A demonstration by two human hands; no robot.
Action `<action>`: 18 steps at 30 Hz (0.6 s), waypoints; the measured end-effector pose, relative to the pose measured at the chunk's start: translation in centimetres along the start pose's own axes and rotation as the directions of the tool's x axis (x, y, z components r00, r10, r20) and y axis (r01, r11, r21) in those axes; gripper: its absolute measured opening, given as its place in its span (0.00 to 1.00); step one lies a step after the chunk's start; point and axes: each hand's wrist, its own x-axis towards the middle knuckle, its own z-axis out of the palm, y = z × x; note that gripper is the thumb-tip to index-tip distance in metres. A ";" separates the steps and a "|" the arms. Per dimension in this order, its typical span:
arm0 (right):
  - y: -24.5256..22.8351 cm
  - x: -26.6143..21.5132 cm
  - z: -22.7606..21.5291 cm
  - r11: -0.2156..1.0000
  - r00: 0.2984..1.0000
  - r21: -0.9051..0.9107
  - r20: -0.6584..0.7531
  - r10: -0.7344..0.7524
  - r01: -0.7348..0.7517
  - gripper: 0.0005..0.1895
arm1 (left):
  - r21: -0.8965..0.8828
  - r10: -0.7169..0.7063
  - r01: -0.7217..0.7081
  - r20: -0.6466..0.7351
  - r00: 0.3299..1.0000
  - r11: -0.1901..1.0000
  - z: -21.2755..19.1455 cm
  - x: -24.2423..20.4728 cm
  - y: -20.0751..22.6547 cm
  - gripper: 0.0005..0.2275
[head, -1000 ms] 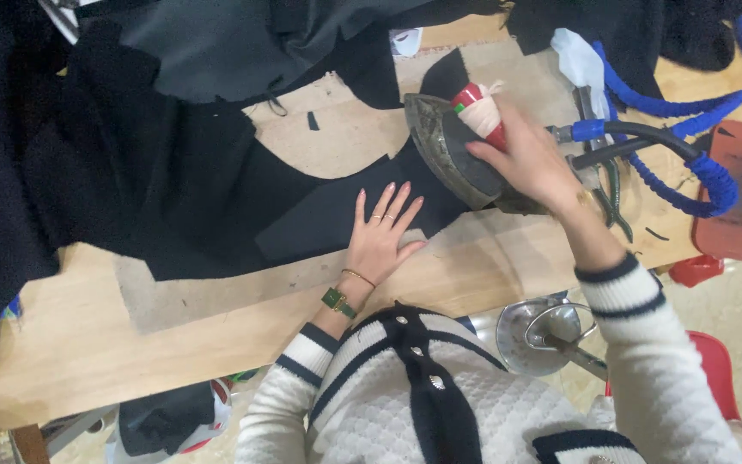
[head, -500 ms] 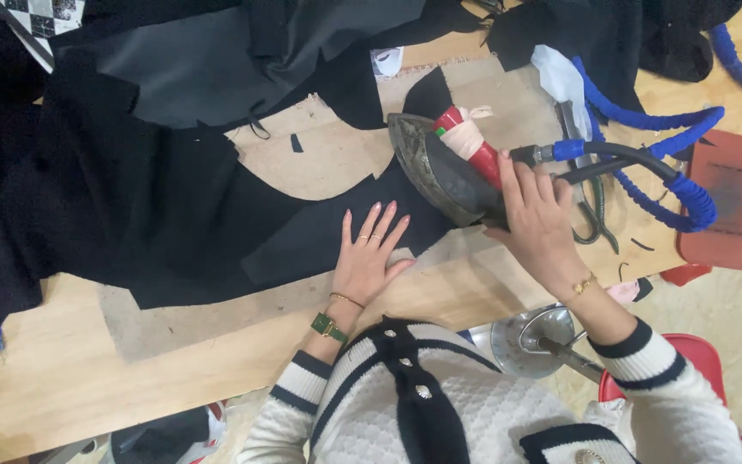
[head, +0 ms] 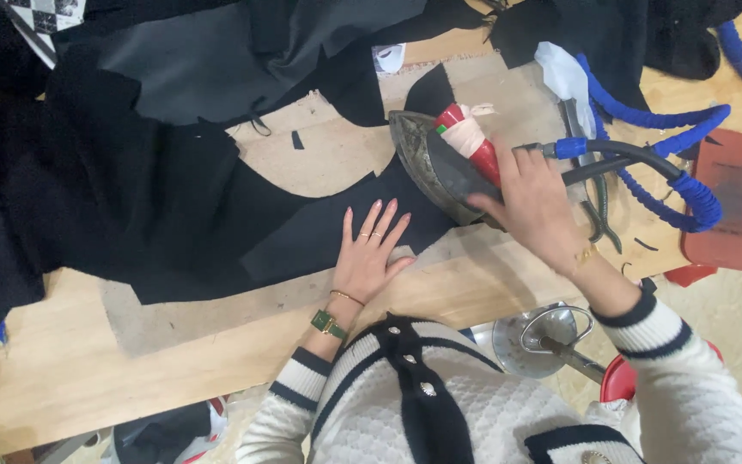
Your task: The person irons a piece of black fabric on a wooden table, then uses scissors to trim the edges. They continue to iron the fabric, adjusting its position as needed.
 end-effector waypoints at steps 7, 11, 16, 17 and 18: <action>-1.2 6.6 -0.8 0.797 0.984 0.583 0.160 0.078 -0.158 0.35 | -0.011 0.001 -0.001 -0.049 0.999 1.000 0.1 -0.1 0.1 0.33; -2.2 6.1 -4.1 0.696 0.963 0.674 0.247 0.104 -0.248 0.32 | -0.017 -0.001 0.000 -0.052 0.999 1.000 0.0 -0.1 0.0 0.33; -2.0 6.3 -3.8 0.689 0.961 0.675 0.242 0.132 -0.265 0.36 | -0.017 0.009 -0.011 -0.108 0.994 1.000 -0.3 -0.2 0.1 0.33; -1.8 6.3 -3.6 0.691 0.962 0.674 0.242 0.128 -0.262 0.36 | -0.018 0.005 -0.007 -0.109 0.994 1.000 -0.3 -0.3 0.1 0.33; -1.6 6.4 -3.4 0.672 0.953 0.679 0.261 0.157 -0.296 0.38 | -0.025 0.008 -0.011 -0.146 0.989 1.000 -0.2 -0.4 0.2 0.33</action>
